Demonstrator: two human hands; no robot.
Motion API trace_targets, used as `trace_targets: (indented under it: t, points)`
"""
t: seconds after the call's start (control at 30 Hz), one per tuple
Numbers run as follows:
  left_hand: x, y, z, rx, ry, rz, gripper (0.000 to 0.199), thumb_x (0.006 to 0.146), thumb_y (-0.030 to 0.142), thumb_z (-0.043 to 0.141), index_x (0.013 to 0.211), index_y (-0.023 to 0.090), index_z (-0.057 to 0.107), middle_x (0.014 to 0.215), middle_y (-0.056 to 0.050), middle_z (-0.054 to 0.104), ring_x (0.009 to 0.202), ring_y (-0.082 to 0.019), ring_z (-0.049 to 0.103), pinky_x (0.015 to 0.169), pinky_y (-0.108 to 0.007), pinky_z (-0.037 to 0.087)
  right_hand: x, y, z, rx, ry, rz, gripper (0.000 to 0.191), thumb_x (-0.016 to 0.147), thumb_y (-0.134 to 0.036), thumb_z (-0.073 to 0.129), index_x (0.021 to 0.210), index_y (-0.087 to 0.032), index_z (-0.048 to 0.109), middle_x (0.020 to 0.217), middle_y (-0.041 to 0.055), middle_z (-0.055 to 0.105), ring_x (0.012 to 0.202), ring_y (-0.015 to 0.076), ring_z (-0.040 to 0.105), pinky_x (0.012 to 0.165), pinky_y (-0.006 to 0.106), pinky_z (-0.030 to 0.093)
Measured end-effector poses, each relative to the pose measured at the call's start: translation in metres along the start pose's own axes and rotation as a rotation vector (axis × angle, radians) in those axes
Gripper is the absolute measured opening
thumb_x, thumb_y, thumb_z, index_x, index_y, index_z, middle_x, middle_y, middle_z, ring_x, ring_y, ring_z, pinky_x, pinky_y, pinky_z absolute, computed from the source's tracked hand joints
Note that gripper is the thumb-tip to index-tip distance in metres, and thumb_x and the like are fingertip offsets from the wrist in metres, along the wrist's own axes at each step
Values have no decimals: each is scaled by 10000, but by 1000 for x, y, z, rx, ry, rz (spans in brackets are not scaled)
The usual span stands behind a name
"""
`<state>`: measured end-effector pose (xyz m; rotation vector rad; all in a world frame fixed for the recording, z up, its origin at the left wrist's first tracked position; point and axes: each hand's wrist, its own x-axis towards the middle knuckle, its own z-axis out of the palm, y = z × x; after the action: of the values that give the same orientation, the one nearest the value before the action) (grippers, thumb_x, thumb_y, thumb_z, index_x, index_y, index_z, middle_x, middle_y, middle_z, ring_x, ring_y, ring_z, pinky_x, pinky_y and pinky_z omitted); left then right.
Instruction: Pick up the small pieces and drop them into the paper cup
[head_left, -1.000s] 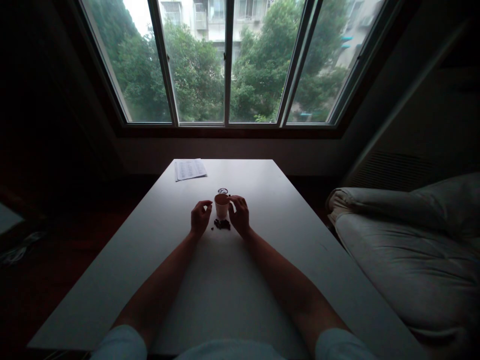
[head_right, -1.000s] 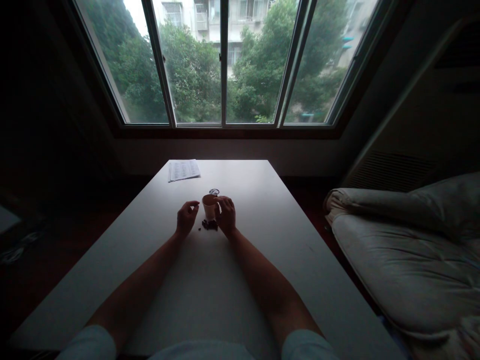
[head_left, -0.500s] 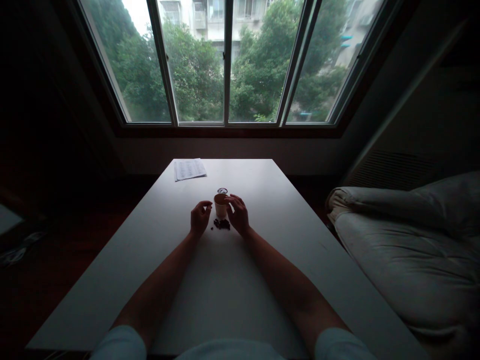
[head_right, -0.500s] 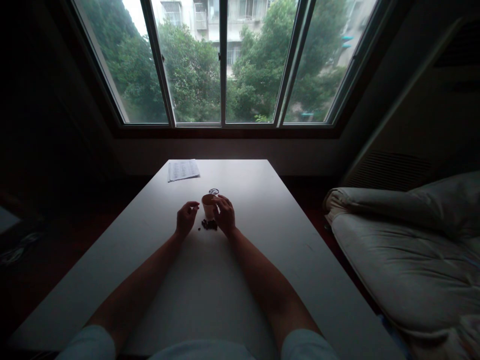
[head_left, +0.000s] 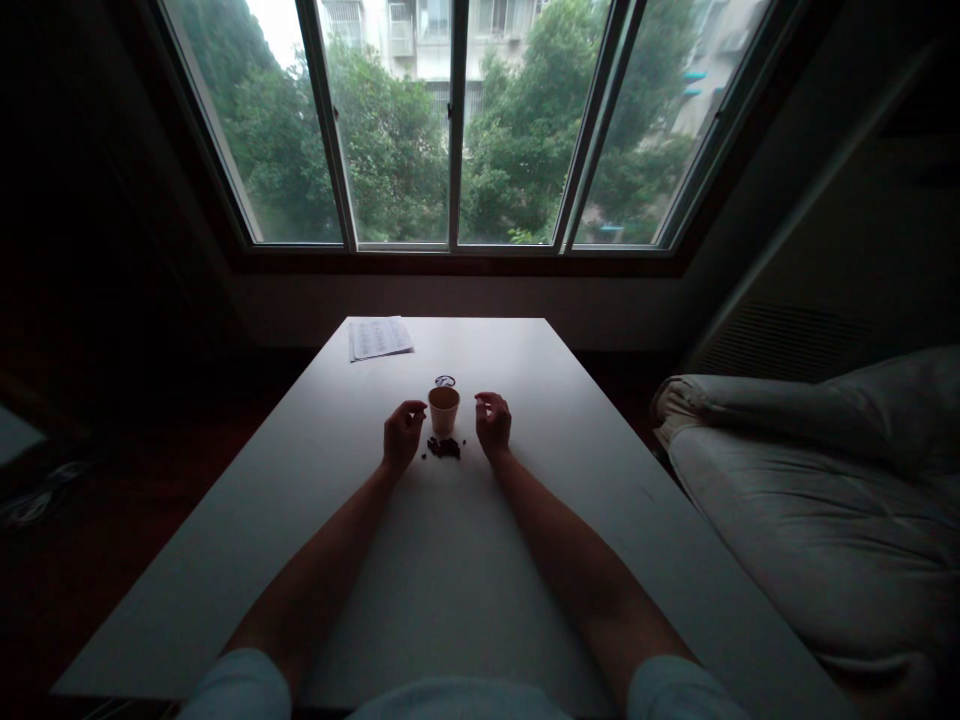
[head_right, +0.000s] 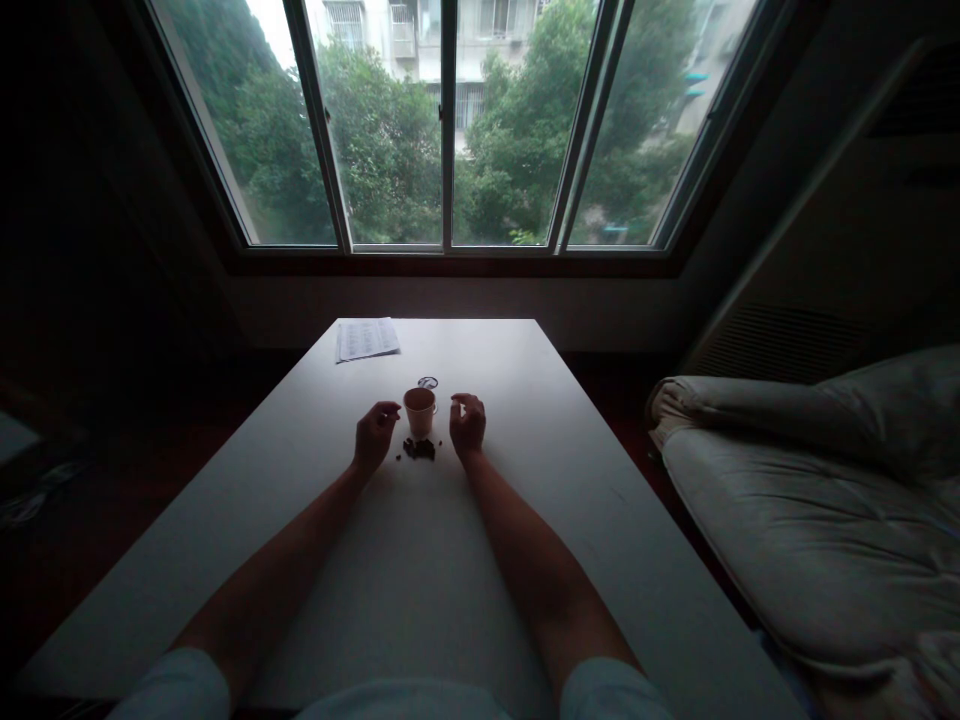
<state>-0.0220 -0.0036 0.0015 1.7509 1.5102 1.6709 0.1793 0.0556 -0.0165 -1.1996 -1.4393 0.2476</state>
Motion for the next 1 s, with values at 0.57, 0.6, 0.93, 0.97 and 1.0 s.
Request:
trace_targets:
  t: [0.57, 0.6, 0.93, 0.97, 1.0]
  points:
    - [-11, 34, -7, 343, -224, 333, 577, 916, 232, 525, 1480, 249, 407, 1462, -108, 483, 1015, -214, 640, 777, -307, 567, -2, 2, 3, -122, -193, 227, 250, 849, -310, 457, 889, -214, 685, 877, 57, 722, 811, 202, 636, 781, 298, 471]
    - [-11, 34, -6, 361, -249, 346, 603, 905, 220, 534, 1490, 253, 391, 1482, -104, 463, 1079, -236, 626, 798, -323, 574, -2, 1, 3, -119, -198, 229, 252, 851, -309, 456, 893, -214, 686, 882, 58, 723, 816, 204, 637, 786, 301, 472]
    - [-10, 25, -4, 457, -346, 362, 684, 881, 189, 537, 1523, 271, 317, 1563, -106, 354, 1252, -302, 558, 893, -396, 580, -2, 2, 3, -114, -223, 234, 268, 859, -311, 447, 917, -204, 686, 910, 69, 726, 847, 211, 649, 801, 311, 475]
    - [-10, 25, -3, 455, -342, 363, 681, 883, 192, 538, 1522, 271, 319, 1561, -108, 356, 1249, -303, 560, 893, -395, 580, -2, 2, 3, -113, -226, 234, 270, 860, -311, 445, 920, -205, 686, 912, 69, 726, 850, 211, 650, 802, 312, 475]
    - [-10, 24, -3, 451, -339, 365, 678, 884, 194, 540, 1521, 271, 323, 1560, -109, 358, 1251, -304, 559, 893, -395, 580, -1, 2, 3, -112, -229, 233, 271, 861, -314, 444, 922, -207, 685, 912, 68, 726, 851, 212, 650, 804, 313, 475]
